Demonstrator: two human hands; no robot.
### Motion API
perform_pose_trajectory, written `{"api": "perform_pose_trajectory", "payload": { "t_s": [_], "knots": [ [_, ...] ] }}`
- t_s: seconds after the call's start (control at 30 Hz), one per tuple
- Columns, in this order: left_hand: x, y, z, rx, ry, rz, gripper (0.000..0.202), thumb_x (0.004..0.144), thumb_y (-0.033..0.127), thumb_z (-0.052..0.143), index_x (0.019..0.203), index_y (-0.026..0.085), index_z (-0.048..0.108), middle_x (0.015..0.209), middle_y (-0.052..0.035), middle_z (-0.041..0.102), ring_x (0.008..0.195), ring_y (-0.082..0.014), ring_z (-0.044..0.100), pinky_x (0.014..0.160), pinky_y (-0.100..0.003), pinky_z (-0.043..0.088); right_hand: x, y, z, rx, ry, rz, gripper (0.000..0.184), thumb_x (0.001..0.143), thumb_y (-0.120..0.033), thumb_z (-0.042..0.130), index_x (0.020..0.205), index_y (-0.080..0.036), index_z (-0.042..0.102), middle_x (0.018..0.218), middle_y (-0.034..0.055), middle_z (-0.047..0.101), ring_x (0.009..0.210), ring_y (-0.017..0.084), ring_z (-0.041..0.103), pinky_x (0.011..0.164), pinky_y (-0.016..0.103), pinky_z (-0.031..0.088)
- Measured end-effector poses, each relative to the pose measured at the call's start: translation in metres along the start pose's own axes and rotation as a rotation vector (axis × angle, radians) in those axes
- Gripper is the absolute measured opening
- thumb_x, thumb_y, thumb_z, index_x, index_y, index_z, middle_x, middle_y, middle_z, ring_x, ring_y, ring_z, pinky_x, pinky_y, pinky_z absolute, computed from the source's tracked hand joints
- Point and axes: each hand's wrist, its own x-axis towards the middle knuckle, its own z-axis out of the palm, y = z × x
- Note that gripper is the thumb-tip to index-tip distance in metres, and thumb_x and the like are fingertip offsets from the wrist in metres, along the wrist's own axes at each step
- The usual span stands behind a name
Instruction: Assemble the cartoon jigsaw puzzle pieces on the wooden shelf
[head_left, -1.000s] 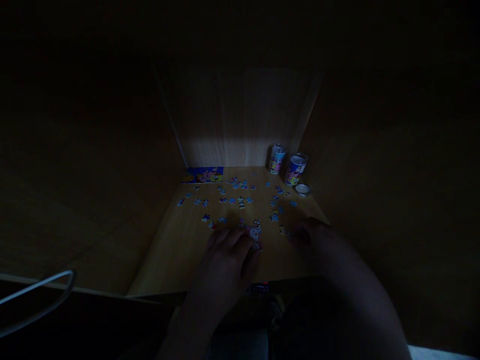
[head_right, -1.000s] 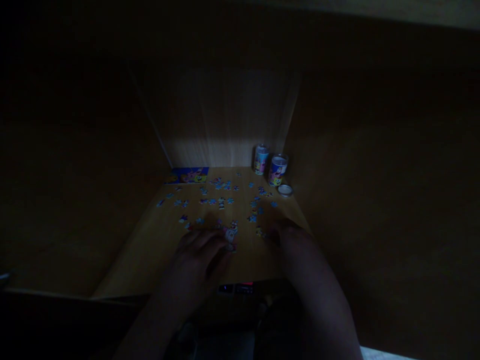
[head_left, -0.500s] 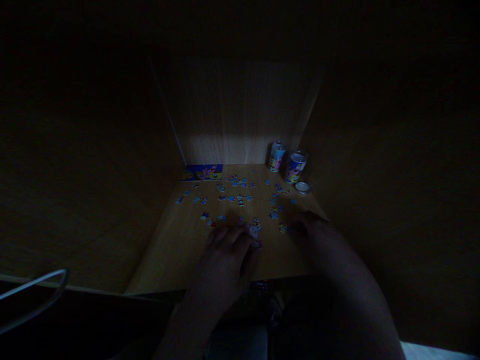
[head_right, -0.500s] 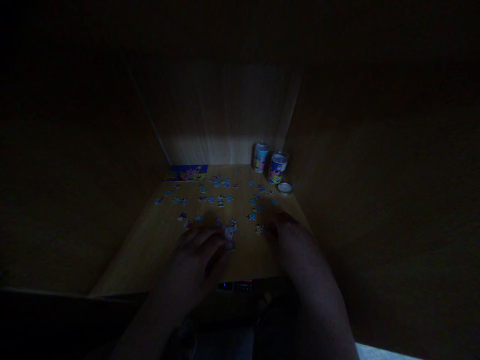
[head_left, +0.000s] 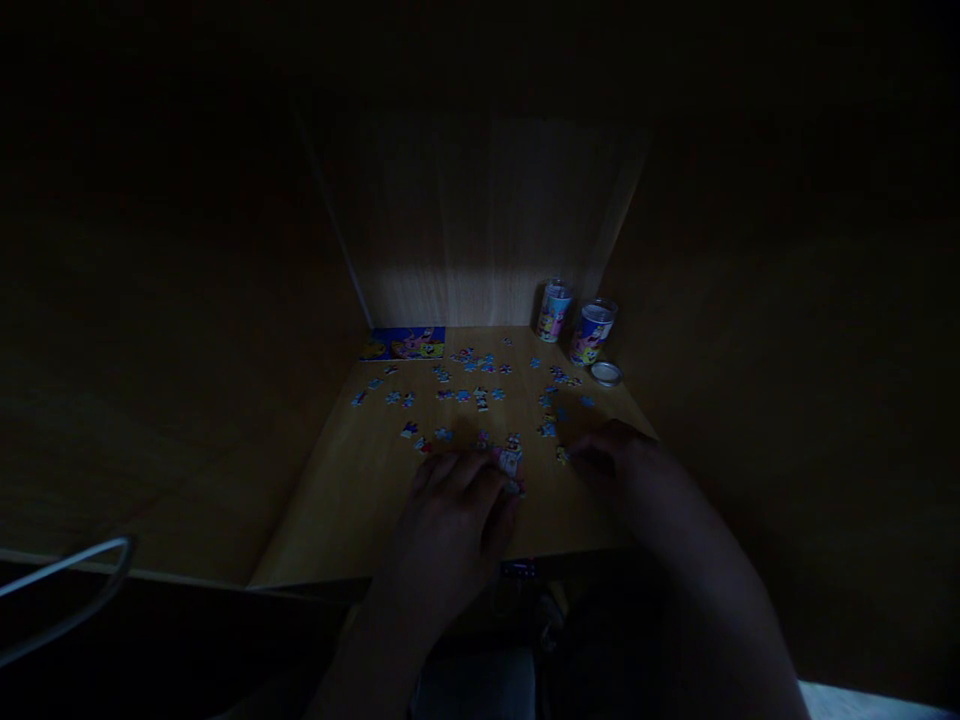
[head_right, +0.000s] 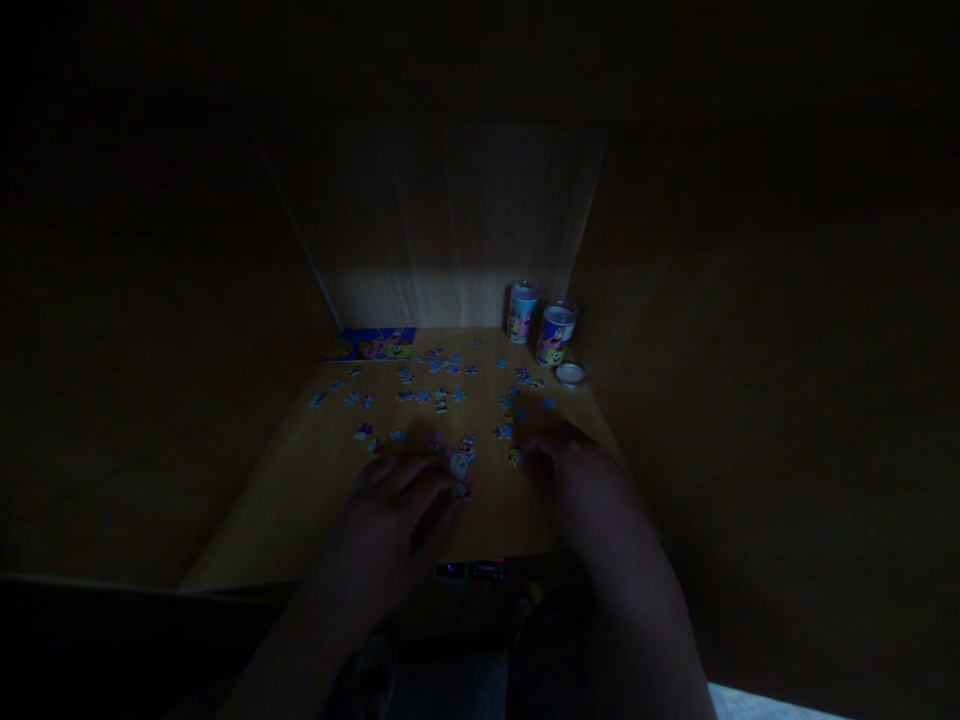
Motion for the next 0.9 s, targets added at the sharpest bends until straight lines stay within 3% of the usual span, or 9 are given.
{"api": "perform_pose_trajectory", "payload": {
  "t_s": [0.43,0.9],
  "knots": [
    [-0.0015,-0.0017,0.0021,-0.005,-0.004,0.013,0.014,0.109,0.023,0.067,0.121,0.024,0.074,0.135,-0.0078,0.076,0.126,-0.033,0.069,0.114,-0.063,0.054,0.0026,-0.0051,0.0007,-0.091,-0.012,0.012,0.014,0.104,-0.019,0.071,0.112,-0.024,0.082,0.122,0.01,0.08,0.106,0.027,0.078,0.092,0.037,0.056],
    [-0.0001,-0.002,0.0023,-0.049,0.016,0.014,0.014,0.108,0.021,0.068,0.12,0.025,0.074,0.135,-0.0071,0.076,0.127,-0.0325,0.069,0.114,-0.058,0.051,0.0012,-0.0039,0.0031,0.072,-0.023,-0.049,0.012,0.102,-0.017,0.069,0.105,-0.025,0.077,0.113,0.0079,0.081,0.098,0.026,0.078,0.084,0.035,0.056]
  ]
}}
